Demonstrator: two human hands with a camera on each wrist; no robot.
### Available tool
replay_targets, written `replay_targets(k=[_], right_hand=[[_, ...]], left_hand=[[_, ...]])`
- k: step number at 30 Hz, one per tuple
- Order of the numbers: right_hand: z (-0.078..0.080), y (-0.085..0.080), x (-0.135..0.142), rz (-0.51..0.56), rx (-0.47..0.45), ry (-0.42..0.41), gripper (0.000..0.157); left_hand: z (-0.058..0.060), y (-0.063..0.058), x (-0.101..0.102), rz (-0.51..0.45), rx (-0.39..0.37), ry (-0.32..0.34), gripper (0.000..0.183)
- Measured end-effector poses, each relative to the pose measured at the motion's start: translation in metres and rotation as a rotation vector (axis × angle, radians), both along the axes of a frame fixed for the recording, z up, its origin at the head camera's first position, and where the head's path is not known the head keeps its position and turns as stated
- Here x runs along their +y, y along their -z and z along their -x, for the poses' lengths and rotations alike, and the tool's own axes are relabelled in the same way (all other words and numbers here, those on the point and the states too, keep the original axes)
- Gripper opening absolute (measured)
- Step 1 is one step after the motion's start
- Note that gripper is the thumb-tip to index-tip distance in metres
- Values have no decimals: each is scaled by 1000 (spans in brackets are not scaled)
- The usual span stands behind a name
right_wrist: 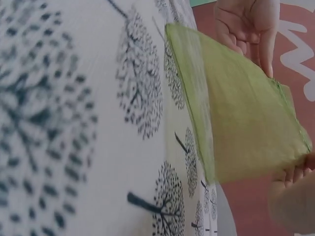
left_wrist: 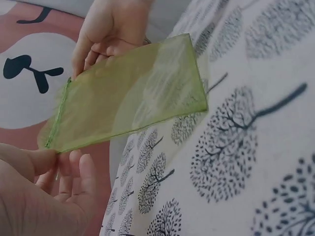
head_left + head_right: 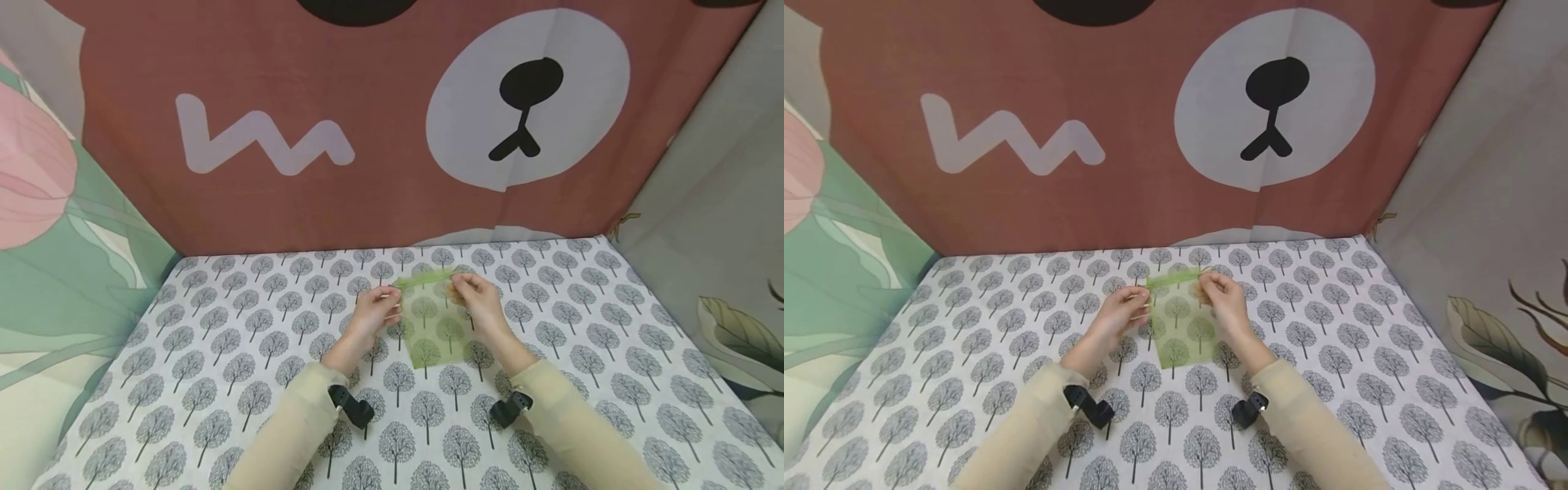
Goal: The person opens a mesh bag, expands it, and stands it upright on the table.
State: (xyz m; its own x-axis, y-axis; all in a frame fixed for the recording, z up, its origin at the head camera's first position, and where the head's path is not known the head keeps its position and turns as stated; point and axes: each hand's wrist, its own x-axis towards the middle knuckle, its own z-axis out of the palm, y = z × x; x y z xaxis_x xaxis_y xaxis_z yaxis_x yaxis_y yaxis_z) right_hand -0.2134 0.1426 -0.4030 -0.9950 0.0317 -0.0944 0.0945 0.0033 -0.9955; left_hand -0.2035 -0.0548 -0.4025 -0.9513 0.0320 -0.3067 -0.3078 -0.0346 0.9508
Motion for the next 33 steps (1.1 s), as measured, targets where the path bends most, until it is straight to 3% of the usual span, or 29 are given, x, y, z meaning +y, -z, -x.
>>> replay_targets(k=[6,10,18,21,24,30,33], right_hand=[[-3,0,2,-88,-44,-130,39],[-5,0,1,-124,-63,-130,37],[-1,-5,3,-80,-49,-56,36],[1,-6,3,-59,-44,-56,37],[2,-7,4,-88,-45,-89,39],[0,-2,5,-170,-76,-244,47],[0,1,6,-181,-78,-274,45]], left_hand=[[1,1,-3,0,22,-33,29],[3,0,-5,4,36,-52,30],[0,7,-6,135,37,159,35],[-1,10,-7,142,37,198,32],[-1,10,-8,125,58,188,29],[-1,8,-9,89,99,96,25],[0,9,-9,77,93,70,28]])
